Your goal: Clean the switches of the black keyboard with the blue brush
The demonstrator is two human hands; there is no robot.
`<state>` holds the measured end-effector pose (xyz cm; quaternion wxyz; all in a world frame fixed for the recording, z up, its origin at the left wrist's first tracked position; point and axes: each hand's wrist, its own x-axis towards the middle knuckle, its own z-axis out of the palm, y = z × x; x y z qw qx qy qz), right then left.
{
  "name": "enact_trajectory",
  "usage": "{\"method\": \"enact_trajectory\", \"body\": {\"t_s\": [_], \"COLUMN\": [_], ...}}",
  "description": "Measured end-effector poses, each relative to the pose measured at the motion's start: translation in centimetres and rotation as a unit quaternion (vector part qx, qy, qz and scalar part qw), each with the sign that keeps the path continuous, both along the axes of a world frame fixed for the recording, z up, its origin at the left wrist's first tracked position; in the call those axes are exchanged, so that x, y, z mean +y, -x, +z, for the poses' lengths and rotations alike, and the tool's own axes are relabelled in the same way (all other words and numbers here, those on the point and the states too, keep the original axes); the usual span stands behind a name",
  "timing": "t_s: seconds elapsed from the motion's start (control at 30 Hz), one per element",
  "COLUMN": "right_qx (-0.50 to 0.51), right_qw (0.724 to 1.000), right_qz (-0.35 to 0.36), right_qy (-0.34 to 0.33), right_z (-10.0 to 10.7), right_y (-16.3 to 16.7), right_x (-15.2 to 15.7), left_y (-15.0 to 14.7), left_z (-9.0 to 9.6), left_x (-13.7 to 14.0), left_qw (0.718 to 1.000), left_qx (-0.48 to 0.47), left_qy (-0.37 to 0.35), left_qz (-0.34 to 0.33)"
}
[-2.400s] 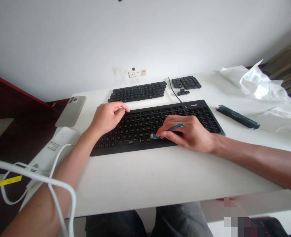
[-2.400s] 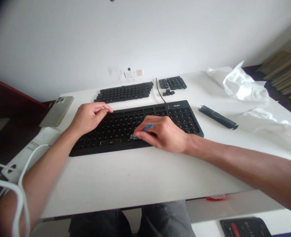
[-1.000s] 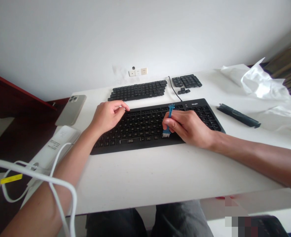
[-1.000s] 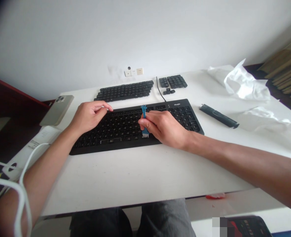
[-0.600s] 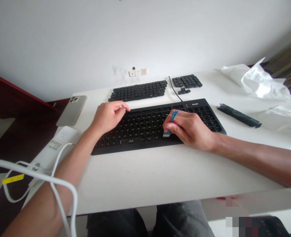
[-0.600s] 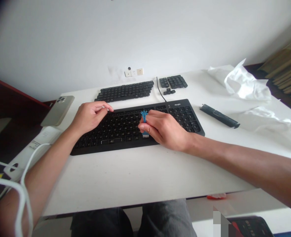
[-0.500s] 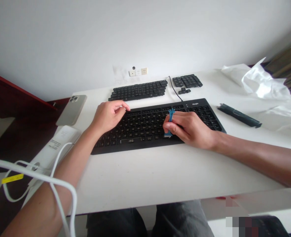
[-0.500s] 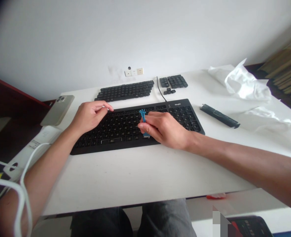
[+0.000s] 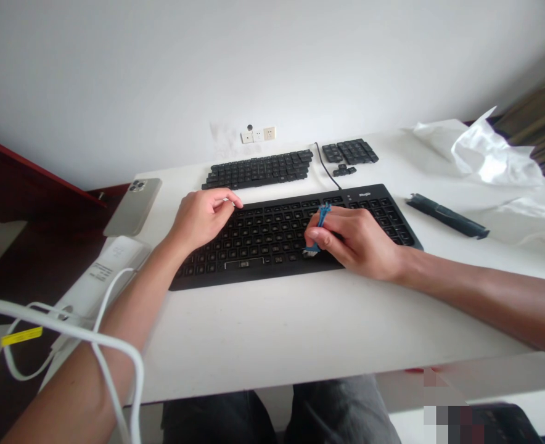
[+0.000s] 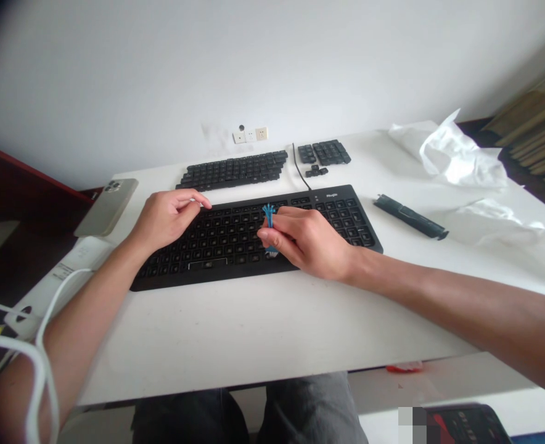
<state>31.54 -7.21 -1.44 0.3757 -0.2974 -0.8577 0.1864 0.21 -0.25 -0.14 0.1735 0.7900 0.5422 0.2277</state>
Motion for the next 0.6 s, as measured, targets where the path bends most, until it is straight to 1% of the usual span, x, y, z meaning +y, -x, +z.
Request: {"method": "enact_trajectory", "body": {"t_s": [0.13, 0.27, 0.43, 0.53, 0.6], "right_qx": [0.004, 0.029, 0.015, 0.043, 0.025], "right_qw": [1.000, 1.000, 0.999, 0.999, 1.000], "right_qz": [-0.019, 0.001, 0.032, 0.018, 0.017], "right_qy": [-0.005, -0.011, 0.005, -0.006, 0.000], "right_z": [0.06, 0.06, -0.04, -0.12, -0.13], "right_y": [0.00, 0.03, 0.03, 0.00, 0.02], "right_x": [-0.23, -0.33, -0.33, -0.32, -0.24], "left_y": [-0.01, -0.02, 0.03, 0.03, 0.00], "left_z": [0.08, 0.08, -0.05, -0.07, -0.03], "left_x": [-0.06, -0.07, 0.03, 0.01, -0.03], "left_qw": [1.000, 1.000, 1.000, 1.000, 1.000], "left_qx": [0.000, 0.002, 0.002, -0.001, -0.002], "left_qy": [-0.001, -0.001, -0.003, -0.005, -0.006], "left_qz": [0.000, 0.002, 0.000, -0.002, -0.002]}}
